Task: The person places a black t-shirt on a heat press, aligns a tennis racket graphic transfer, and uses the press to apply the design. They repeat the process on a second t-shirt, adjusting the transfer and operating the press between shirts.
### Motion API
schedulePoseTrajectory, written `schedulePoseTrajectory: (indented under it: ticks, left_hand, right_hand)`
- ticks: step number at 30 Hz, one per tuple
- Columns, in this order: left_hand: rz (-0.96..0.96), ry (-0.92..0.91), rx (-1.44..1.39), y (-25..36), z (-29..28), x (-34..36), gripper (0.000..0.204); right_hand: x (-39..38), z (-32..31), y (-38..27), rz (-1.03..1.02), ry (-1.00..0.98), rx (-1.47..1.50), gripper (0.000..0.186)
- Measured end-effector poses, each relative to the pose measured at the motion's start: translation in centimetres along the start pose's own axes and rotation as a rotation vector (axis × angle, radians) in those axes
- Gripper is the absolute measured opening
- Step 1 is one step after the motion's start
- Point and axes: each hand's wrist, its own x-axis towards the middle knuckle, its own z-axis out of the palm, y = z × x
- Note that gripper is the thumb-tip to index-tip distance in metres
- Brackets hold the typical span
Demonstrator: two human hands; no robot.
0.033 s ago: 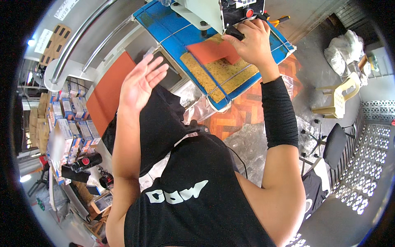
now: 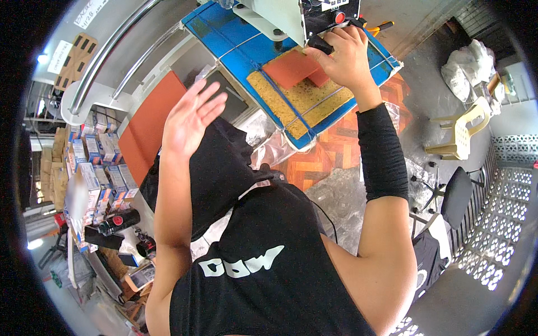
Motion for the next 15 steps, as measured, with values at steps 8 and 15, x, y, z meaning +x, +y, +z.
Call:
schedulePoseTrajectory:
  ticks: [8,15]
  left_hand:
    - [0.140,0.826,1.412,8.6,-22.2,-20.2,0.029]
    - [0.215,0.945,1.228,7.7,-33.7,-29.3,0.038]
  right_hand:
    - [0.1,0.3,1.1,0.066,-0.001,-0.203,0.043]
    - [-1.8,5.9,-13.0,0.146,0.206,-0.187,0.031]
